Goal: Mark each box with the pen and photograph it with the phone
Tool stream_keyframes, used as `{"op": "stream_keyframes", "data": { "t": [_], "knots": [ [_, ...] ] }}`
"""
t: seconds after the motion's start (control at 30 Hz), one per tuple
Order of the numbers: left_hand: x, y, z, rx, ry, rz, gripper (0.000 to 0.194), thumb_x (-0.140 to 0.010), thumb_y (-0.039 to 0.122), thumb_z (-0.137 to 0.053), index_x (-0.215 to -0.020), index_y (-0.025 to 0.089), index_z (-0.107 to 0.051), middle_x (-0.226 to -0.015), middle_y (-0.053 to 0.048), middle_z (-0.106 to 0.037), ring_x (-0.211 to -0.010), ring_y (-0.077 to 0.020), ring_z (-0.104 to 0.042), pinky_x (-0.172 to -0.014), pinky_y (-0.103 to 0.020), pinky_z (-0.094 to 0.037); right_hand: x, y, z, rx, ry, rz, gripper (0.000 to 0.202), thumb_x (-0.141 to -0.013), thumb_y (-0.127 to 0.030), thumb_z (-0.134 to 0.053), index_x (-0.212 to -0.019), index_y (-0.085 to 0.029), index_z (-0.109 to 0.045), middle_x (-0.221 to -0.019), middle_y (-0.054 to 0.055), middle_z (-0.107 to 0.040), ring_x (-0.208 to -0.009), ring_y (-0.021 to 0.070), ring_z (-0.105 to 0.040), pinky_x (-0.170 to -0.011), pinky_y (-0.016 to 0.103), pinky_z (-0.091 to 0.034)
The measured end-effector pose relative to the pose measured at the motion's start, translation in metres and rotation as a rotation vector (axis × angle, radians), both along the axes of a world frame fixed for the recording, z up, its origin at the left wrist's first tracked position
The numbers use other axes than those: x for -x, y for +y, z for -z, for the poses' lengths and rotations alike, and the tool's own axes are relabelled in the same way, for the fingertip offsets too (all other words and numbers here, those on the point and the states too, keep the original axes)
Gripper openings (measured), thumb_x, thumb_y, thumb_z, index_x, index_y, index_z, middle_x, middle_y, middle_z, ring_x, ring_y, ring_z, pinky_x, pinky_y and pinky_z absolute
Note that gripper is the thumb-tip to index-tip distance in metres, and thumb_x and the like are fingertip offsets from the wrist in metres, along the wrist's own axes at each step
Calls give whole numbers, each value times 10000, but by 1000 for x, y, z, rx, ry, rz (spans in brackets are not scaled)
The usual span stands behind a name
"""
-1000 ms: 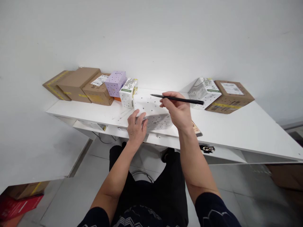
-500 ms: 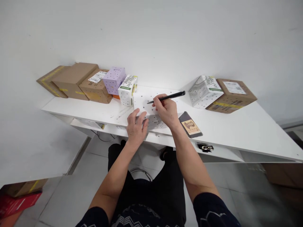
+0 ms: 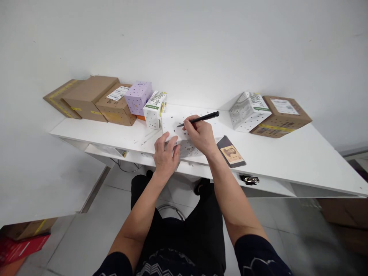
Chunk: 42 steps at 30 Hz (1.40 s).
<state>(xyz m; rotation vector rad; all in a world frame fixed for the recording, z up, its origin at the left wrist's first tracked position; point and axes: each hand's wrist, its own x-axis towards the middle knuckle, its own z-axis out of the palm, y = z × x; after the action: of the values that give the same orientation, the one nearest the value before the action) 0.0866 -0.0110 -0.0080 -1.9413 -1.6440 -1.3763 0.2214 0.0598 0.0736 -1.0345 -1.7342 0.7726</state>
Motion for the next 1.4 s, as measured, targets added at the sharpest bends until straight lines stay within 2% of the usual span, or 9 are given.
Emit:
{"op": "stream_keyframes", "data": {
  "t": [0.43, 0.57, 0.7, 0.8, 0.87, 0.93, 1.07, 1.2, 1.4],
  "knots": [
    [1, 0, 0, -2, 8, -10, 308, -999, 358, -504, -1250, 219, -617, -1347, -153, -519, -1242, -269, -523, -974, -417, -554, 0, 0, -1, 3, 15, 3, 252, -943, -335, -522, -760, -179, -599, -724, -2, -639, -552, 81, -522, -572, 253, -392],
    [2, 0, 0, -9, 16, -22, 304, -996, 360, -513, -1245, 223, -621, -1344, -147, -529, -1236, -269, -532, -930, -397, -571, 1, -2, 2, -30, 156, 54, 218, -943, -388, -556, -842, -201, -604, -716, -10, -643, -580, 93, -554, -589, 252, -433],
    [4, 0, 0, -12, 39, -37, 295, -994, 366, -521, -1236, 230, -618, -1330, -143, -543, -1203, -266, -550, -843, -357, -587, -13, -9, 8, -142, 477, 201, 239, -966, -469, -520, -1003, -243, -587, -795, -8, -650, -571, 95, -572, -535, 242, -445],
    [5, 1, 1, -15, 42, -18, 293, -992, 360, -524, -1242, 232, -610, -1322, -145, -543, -1204, -266, -550, -847, -357, -581, -45, -11, 28, -273, 557, 456, 259, -989, -453, -471, -1140, -268, -570, -928, 9, -651, -616, 99, -603, -587, 264, -495],
    [5, 2, 2, -18, 25, 0, 294, -994, 355, -520, -1249, 233, -601, -1329, -144, -535, -1226, -267, -538, -890, -375, -571, -74, -10, 51, -322, 440, 610, 289, -997, -427, -449, -1201, -263, -573, -1044, 41, -653, -676, 121, -626, -648, 303, -528],
    [6, 3, 2, -17, 6, 17, 298, -996, 357, -515, -1254, 230, -592, -1338, -145, -528, -1242, -269, -530, -935, -394, -556, -101, -7, 78, -339, 166, 655, 302, -996, -386, -443, -1194, -234, -613, -1118, 84, -660, -816, 177, -656, -773, 367, -547],
    [7, 4, 2, -17, 0, 39, 296, -994, 362, -520, -1249, 226, -587, -1334, -148, -529, -1250, -270, -530, -964, -403, -544, -130, -2, 118, -290, -585, 347, 375, -951, -211, -440, -1271, -154, -626, -1268, 175, -651, -1161, 295, -559, -1001, 450, -459],
    [8, 3, 0, -41, 18, 37, 290, -984, 342, -548, -1248, 228, -583, -1323, -148, -534, -1258, -272, -529, -956, -395, -546, -122, 5, 128, -153, -1072, 204, 433, -934, -112, -396, -1288, -145, -643, -1305, 178, -647, -1283, 359, -430, -991, 493, -403],
    [9, 3, -1, -73, 54, 38, 298, -979, 318, -562, -1263, 229, -562, -1315, -147, -530, -1259, -270, -530, -919, -368, -557, -107, 19, 126, -28, -1245, 147, 450, -939, -104, -352, -1252, -112, -675, -1253, 212, -661, -1315, 381, -374, -992, 502, -372]
  ]
}}
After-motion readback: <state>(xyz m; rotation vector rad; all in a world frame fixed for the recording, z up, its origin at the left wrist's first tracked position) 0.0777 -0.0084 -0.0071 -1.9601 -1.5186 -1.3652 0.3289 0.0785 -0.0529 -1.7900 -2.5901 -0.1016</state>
